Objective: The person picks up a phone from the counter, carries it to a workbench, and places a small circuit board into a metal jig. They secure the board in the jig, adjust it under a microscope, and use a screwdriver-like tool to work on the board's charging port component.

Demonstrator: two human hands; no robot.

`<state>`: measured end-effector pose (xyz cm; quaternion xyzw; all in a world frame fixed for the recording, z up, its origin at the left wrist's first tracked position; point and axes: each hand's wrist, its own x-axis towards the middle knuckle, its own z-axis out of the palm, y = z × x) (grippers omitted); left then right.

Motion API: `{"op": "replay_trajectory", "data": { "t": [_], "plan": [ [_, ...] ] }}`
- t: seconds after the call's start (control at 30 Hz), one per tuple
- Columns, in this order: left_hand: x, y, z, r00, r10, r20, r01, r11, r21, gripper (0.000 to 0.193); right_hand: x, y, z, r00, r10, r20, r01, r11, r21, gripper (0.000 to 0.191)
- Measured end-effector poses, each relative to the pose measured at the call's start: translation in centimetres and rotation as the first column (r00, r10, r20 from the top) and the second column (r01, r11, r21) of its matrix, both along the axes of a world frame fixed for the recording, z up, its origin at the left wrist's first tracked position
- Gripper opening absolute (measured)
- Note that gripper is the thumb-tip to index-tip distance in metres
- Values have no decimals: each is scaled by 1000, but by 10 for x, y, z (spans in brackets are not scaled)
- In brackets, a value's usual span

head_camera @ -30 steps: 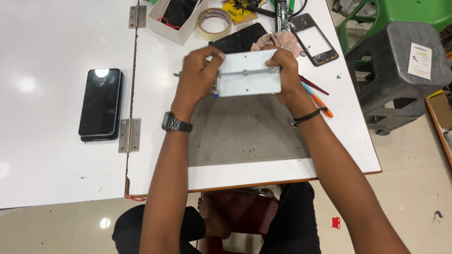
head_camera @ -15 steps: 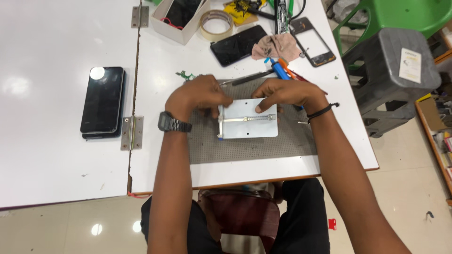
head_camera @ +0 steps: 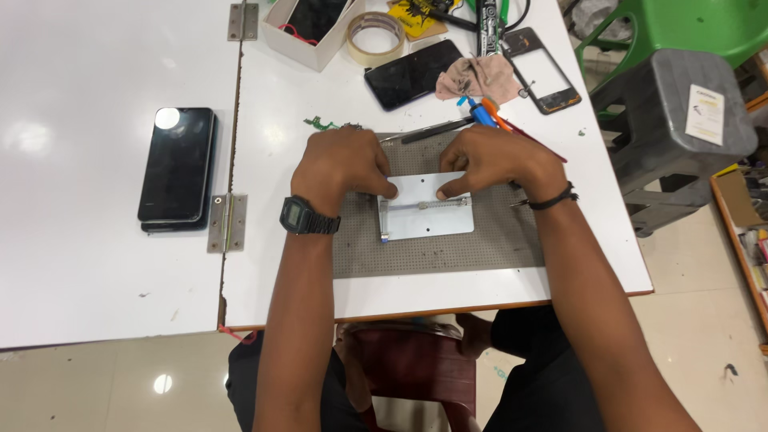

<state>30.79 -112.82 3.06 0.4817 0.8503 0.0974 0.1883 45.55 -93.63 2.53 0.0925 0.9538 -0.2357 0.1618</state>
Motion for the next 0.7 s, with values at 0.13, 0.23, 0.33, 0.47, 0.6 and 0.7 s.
{"op": "replay_trajectory", "data": {
  "t": [0.13,0.23,0.33,0.47,0.6,0.7],
  "plan": [
    [-5,-1,0,999,-30,-13,30,998,59,32,5,-8,13,994,-23,-106,39,989,146,34],
    [-3,0,-4,998,-58,-24,59,996,70,31,9,-11,13,982,20,-187,22,975,220,36],
    [0,3,-7,994,-79,-73,85,992,97,31,10,-8,12,965,55,-257,0,978,211,37],
    [2,5,-3,993,-114,-44,119,981,152,30,15,-8,12,971,27,-237,12,987,160,35],
    [4,14,-1,997,-59,-44,64,990,127,28,15,-6,11,978,-34,-205,70,983,172,36],
    [6,19,-6,996,-47,-82,54,995,90,33,13,-4,5,983,-42,-178,67,988,139,37]
  ]
}}
